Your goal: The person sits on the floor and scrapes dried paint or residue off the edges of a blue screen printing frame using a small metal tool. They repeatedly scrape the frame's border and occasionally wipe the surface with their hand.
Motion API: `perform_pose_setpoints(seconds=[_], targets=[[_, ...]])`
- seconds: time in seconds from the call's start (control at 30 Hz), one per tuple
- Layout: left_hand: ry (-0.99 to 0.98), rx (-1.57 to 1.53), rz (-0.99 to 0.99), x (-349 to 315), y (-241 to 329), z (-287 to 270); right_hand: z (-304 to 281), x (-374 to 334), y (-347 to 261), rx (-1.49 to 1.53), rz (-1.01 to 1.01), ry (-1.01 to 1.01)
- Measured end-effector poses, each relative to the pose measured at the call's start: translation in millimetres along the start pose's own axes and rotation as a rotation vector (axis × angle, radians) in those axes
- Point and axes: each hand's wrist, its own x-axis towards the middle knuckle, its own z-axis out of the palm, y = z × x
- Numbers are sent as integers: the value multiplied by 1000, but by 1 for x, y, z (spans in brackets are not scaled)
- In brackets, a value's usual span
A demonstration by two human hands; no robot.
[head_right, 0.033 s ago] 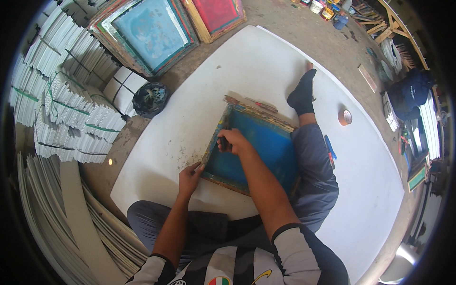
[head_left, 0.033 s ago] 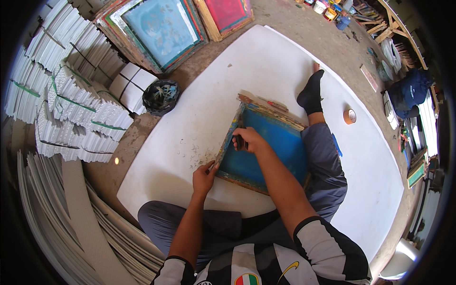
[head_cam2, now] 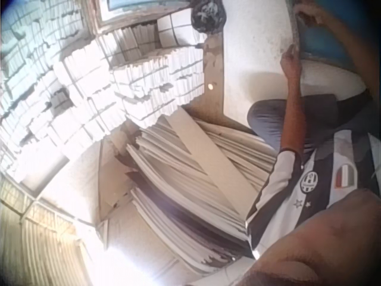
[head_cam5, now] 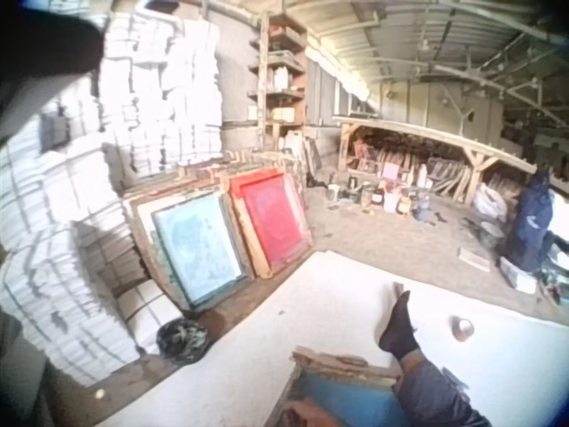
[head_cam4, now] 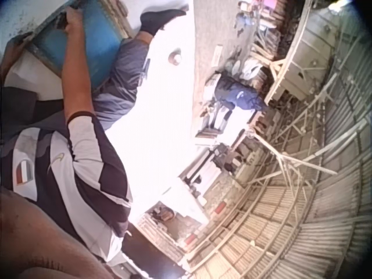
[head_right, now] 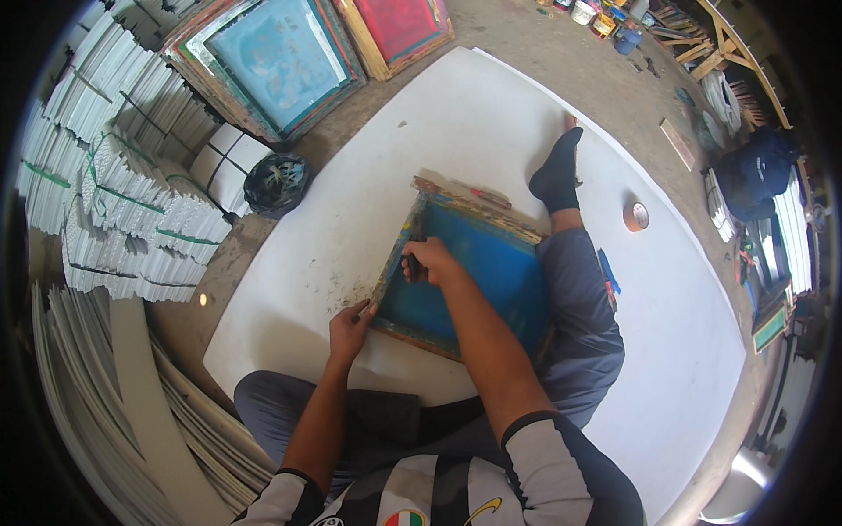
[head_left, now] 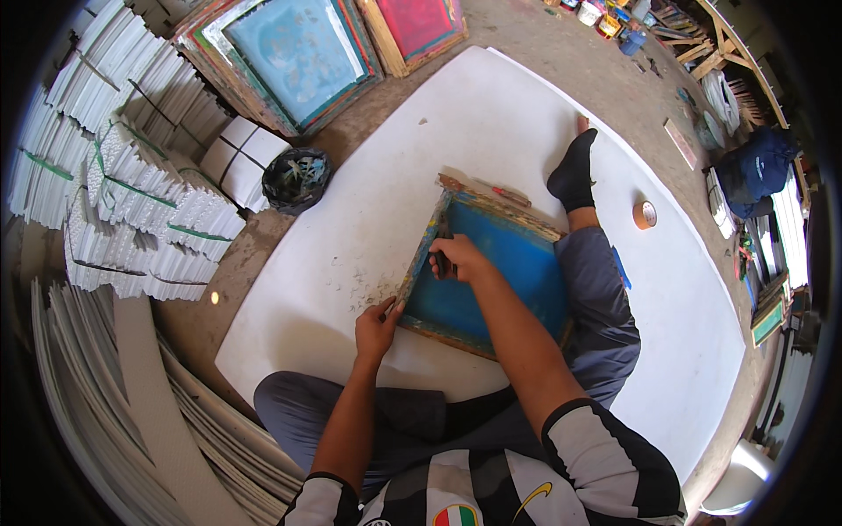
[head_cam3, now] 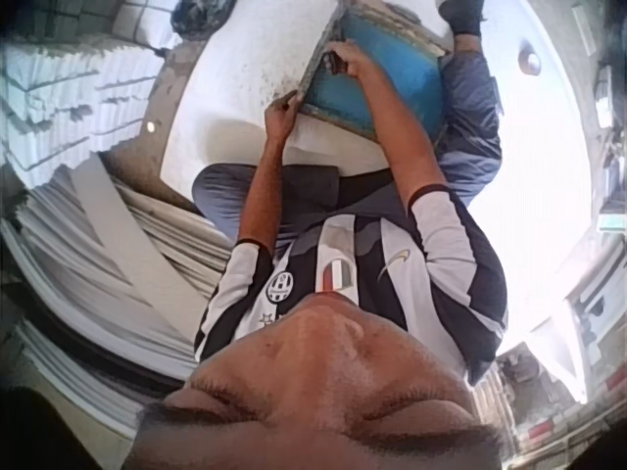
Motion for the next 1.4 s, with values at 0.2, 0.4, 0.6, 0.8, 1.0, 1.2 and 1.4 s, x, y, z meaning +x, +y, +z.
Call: perform_pose_setpoints(seconds=[0.2, 0.4, 0.6, 0.8, 1.0, 1.2, 1.4], targets=[[28, -2, 58, 0, 1, 4, 4, 2, 6, -212, -125, 96], [110, -10, 100, -2, 5, 6, 2, 2, 15, -565, -334, 292], [191, -255, 131, 1, -11, 11, 24, -29, 14, -716, -296, 48], [402, -412, -54, 9, -20, 6, 76, -46, 51, -537, -10, -294], [130, -709, -371, 19, -20, -30, 95, -50, 75, -483, 261, -511], [120, -1101, -503, 24, -20, -30, 93, -40, 88, -594, 314, -580], [213, -961, -499, 27, -27, -38, 53, -44, 66, -222, 184, -526]])
